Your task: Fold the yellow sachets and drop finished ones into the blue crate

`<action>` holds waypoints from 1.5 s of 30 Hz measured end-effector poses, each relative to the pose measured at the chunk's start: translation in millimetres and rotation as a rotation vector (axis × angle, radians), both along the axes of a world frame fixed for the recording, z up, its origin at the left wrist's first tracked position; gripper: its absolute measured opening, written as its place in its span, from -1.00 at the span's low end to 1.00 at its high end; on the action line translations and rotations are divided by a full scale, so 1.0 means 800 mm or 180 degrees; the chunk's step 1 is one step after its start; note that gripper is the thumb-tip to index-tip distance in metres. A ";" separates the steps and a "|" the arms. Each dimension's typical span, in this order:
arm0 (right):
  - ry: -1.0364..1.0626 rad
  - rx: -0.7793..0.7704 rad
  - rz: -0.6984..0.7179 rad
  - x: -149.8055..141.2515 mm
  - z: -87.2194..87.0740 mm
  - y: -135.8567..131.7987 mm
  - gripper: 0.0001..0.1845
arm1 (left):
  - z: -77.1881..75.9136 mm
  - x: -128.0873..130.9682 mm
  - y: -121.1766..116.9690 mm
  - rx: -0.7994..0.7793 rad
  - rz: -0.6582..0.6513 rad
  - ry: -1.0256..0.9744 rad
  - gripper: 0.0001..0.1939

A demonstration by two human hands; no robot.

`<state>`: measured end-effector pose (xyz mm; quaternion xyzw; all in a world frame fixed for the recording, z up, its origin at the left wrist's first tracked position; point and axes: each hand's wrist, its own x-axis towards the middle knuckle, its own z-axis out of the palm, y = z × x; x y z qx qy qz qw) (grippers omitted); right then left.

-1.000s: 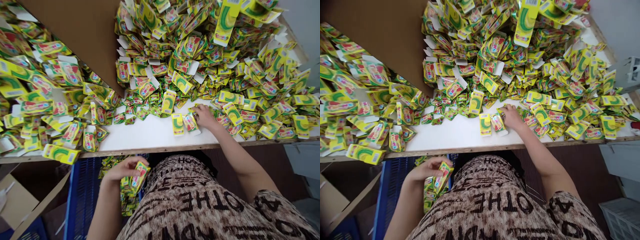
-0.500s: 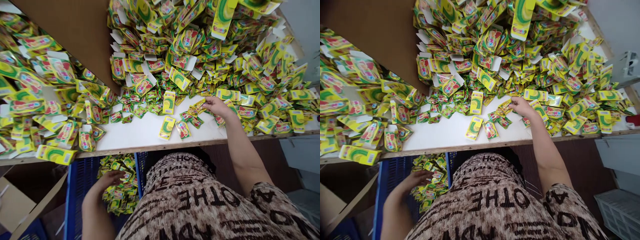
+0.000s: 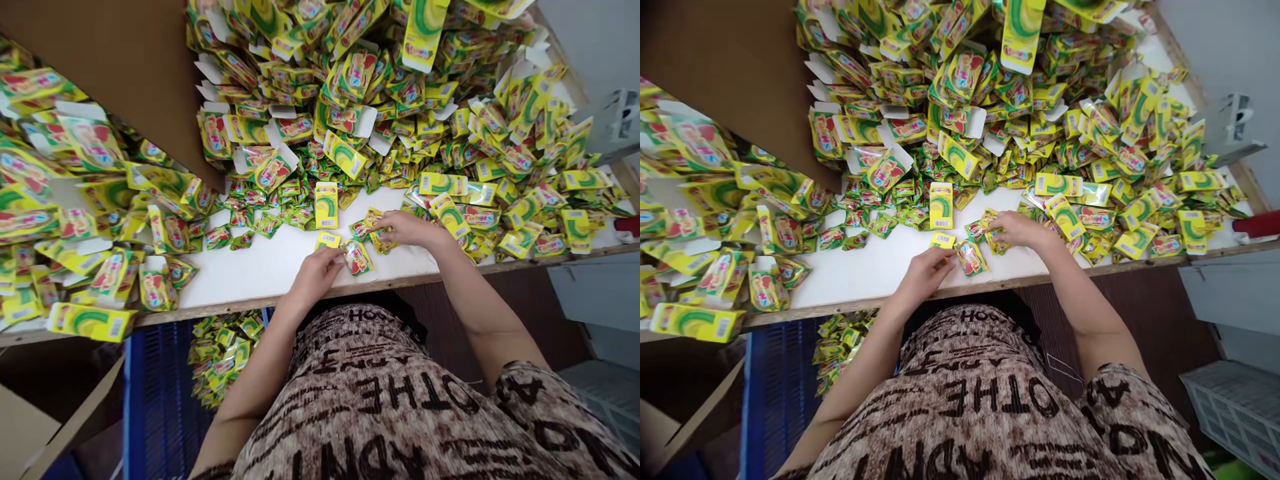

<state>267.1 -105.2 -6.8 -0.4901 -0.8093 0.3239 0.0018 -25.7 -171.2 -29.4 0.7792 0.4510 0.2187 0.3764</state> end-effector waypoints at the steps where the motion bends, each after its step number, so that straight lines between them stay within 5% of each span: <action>1: -0.0006 0.0001 0.0078 -0.002 -0.001 0.001 -0.62 | 0.000 0.004 -0.002 0.0164 -0.0048 0.0130 -0.63; 8: -0.0200 0.0120 0.0124 -0.006 -0.014 -0.016 -0.57 | 0.024 0.030 -0.001 0.0920 -0.1050 0.1343 -0.27; 14: -0.0579 0.0608 -0.0141 -0.001 -0.003 -0.052 -0.80 | 0.027 0.059 0.016 0.1086 -0.1347 0.1567 -0.60; 17: 0.0094 0.0462 -0.1010 0.006 0.001 -0.071 -0.76 | 0.030 0.057 0.021 0.1052 -0.1162 0.1473 -0.61; 21: 0.2112 0.0869 -0.2683 -0.016 0.011 -0.087 -0.64 | 0.027 0.064 0.018 0.0715 -0.0555 0.1210 -0.49; 25: 0.2756 0.0975 -0.3134 -0.061 0.014 -0.094 -0.65 | 0.009 0.088 0.006 0.0008 0.0453 0.0669 -0.51; 29: 0.1930 0.0888 -0.2812 -0.072 0.007 -0.093 -0.75 | -0.009 0.101 -0.005 -0.0097 0.0862 0.0309 -0.52; 38: 0.0199 0.0660 -0.1046 -0.078 0.028 -0.077 -0.73 | -0.016 0.098 -0.019 0.0037 0.1152 0.0097 -0.68; 42: 0.0279 0.0375 -0.0394 -0.073 0.049 -0.071 -0.74 | -0.015 0.080 -0.018 -0.0988 0.1075 -0.0816 -0.64; 45: 0.0966 0.0339 -0.0790 -0.068 0.055 -0.069 -0.74 | -0.014 0.061 -0.015 -0.2000 0.0781 -0.2015 -0.58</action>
